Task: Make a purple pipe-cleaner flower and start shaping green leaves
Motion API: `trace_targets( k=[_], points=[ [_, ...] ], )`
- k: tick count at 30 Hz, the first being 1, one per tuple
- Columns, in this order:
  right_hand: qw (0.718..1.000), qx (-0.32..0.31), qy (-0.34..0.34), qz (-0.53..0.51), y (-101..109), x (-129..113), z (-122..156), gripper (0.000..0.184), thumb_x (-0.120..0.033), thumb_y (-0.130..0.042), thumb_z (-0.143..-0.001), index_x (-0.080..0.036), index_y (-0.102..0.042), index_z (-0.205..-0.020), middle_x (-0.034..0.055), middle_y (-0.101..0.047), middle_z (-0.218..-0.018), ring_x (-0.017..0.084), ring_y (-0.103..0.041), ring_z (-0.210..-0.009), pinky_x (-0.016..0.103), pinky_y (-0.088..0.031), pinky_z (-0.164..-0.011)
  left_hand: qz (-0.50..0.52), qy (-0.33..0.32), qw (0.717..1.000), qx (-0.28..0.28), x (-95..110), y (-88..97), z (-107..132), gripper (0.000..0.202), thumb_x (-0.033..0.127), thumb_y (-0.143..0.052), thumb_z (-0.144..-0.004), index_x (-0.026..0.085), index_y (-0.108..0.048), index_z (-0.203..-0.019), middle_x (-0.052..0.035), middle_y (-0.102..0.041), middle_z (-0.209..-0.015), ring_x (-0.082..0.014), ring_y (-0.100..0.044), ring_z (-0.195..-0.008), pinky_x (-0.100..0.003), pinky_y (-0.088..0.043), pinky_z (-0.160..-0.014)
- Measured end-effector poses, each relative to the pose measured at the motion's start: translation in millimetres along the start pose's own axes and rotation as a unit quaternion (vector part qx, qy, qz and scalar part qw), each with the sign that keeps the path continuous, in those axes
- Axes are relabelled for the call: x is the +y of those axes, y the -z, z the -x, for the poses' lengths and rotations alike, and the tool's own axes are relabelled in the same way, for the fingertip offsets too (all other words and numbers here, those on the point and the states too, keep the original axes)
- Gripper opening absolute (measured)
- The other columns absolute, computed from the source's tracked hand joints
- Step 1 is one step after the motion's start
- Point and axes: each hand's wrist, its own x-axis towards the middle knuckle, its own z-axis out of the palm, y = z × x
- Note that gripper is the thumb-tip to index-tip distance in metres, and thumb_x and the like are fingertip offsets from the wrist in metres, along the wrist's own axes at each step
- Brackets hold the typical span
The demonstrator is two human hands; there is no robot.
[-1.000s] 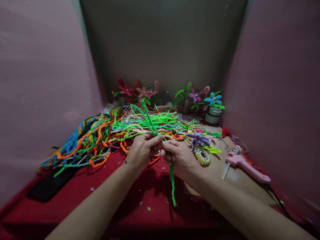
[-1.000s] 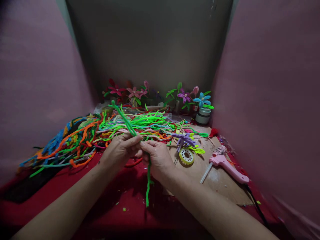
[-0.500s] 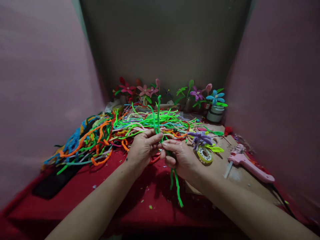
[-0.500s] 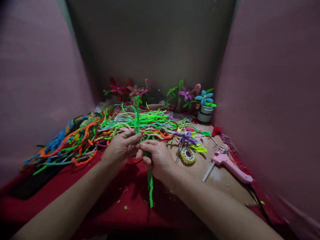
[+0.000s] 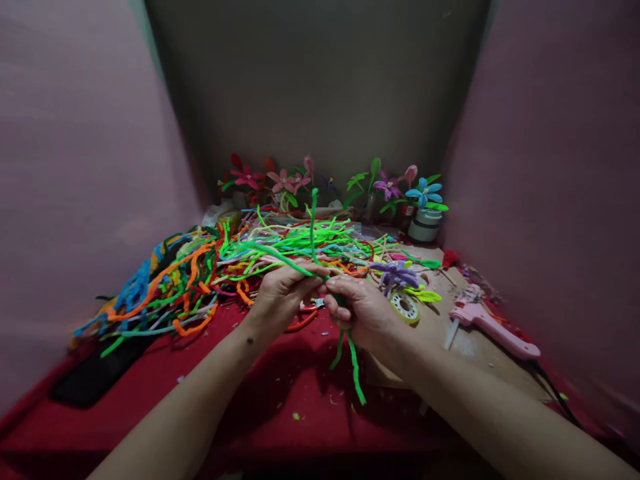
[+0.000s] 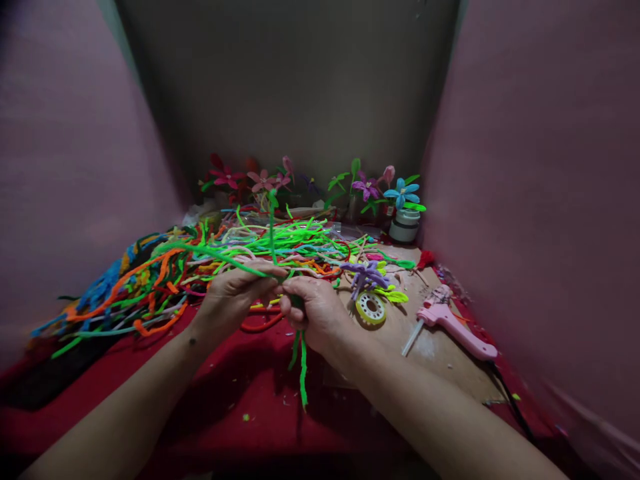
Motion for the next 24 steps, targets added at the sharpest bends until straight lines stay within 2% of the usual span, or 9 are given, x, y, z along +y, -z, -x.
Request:
trace_targets(
  k=[4,9,12,15,18,20,21,22,24],
  points=[
    [0.999,-0.013,-0.033,0.002,2.5,-7.2,2.2,0.009,-0.019,-0.06,-0.063,-0.013,-0.055,-0.068,-0.0036,-0.053,-0.048,0.002,-0.029,-0.035,0.016,-0.012,-0.035,-0.142,-0.154,0.977,-0.048,-5.8,11.9,-4.0,0.02,0.018,-0.059,-0.077,0.027,-0.074,-0.087,-0.0045,-0.064,-0.086,-0.0181,-0.058,-0.085,-0.027,-0.045,-0.076],
    [0.997,-0.052,-0.043,0.036,2.9,-11.6,6.0,0.008,-0.018,-0.058,-0.063,-0.01,-0.058,-0.065,-0.0011,-0.054,-0.048,0.002,-0.03,-0.035,0.017,-0.013,-0.036,-0.245,-0.228,0.941,-0.053,-2.0,22.3,-3.6,0.019,0.021,-0.054,-0.082,0.026,-0.072,-0.086,-0.0039,-0.054,-0.08,-0.0159,-0.053,-0.075,-0.026,-0.044,-0.065],
    [0.994,-0.072,-0.035,0.069,1.3,-12.5,6.8,0.008,-0.019,-0.057,-0.064,-0.012,-0.058,-0.062,-0.0012,-0.053,-0.043,0.003,-0.029,-0.033,0.018,-0.013,-0.035,-0.342,-0.278,0.894,-0.085,11.7,27.3,-2.7,0.019,0.021,-0.052,-0.082,0.026,-0.07,-0.084,-0.0052,-0.06,-0.086,-0.0181,-0.052,-0.08,-0.03,-0.041,-0.072],
    [0.99,-0.068,-0.012,0.119,-2.1,-14.4,8.3,0.008,-0.018,-0.054,-0.066,-0.014,-0.057,-0.059,-0.0023,-0.052,-0.041,0.004,-0.027,-0.031,0.02,-0.013,-0.034,-0.396,-0.29,0.859,-0.148,30.1,27.9,-0.8,0.017,0.02,-0.052,-0.082,0.025,-0.068,-0.082,-0.0062,-0.065,-0.089,-0.0203,-0.052,-0.082,-0.034,-0.037,-0.078],
    [0.972,-0.053,0.035,0.226,-6.9,-16.7,14.6,0.014,-0.018,-0.051,-0.069,-0.016,-0.053,-0.056,-0.0029,-0.05,-0.041,0.005,-0.032,-0.034,0.02,-0.02,-0.037,-0.398,-0.241,0.873,-0.146,47.1,23.4,1.4,0.014,0.021,-0.055,-0.078,0.021,-0.064,-0.068,-0.0058,-0.062,-0.072,-0.0197,-0.05,-0.073,-0.034,-0.036,-0.073],
    [0.92,-0.024,0.129,0.369,-10.2,-16.7,22.4,0.02,-0.017,-0.048,-0.073,-0.016,-0.051,-0.053,-0.0023,-0.049,-0.043,0.007,-0.038,-0.04,0.021,-0.027,-0.042,-0.365,-0.161,0.906,-0.143,55.0,20.2,1.0,0.015,0.024,-0.057,-0.074,0.019,-0.06,-0.06,-0.0036,-0.057,-0.063,-0.0167,-0.046,-0.064,-0.031,-0.036,-0.065],
    [0.867,-0.007,0.201,0.456,-11.7,-16.0,26.9,0.022,-0.016,-0.047,-0.075,-0.016,-0.051,-0.053,-0.0015,-0.049,-0.046,0.008,-0.041,-0.044,0.022,-0.029,-0.045,-0.331,-0.093,0.926,-0.155,57.6,19.2,-0.1,0.017,0.025,-0.058,-0.072,0.018,-0.058,-0.057,-0.0021,-0.054,-0.059,-0.0148,-0.044,-0.059,-0.029,-0.035,-0.059],
    [0.793,0.008,0.284,0.539,-12.8,-14.9,31.3,0.022,-0.015,-0.045,-0.076,-0.016,-0.052,-0.055,-0.0008,-0.05,-0.048,0.009,-0.042,-0.046,0.023,-0.029,-0.047,-0.281,-0.008,0.945,-0.17,59.3,18.6,-1.7,0.018,0.026,-0.059,-0.07,0.017,-0.056,-0.054,-0.0005,-0.051,-0.055,-0.0127,-0.041,-0.054,-0.027,-0.032,-0.054],
    [0.61,0.02,0.435,0.662,-13.5,-11.6,38.4,0.021,-0.012,-0.043,-0.078,-0.014,-0.056,-0.062,0.0015,-0.052,-0.052,0.012,-0.043,-0.049,0.026,-0.027,-0.048,-0.142,0.171,0.956,-0.191,60.3,18.4,-5.5,0.021,0.026,-0.062,-0.063,0.016,-0.05,-0.048,0.0026,-0.044,-0.048,-0.0091,-0.035,-0.047,-0.024,-0.027,-0.047]
  ],
)
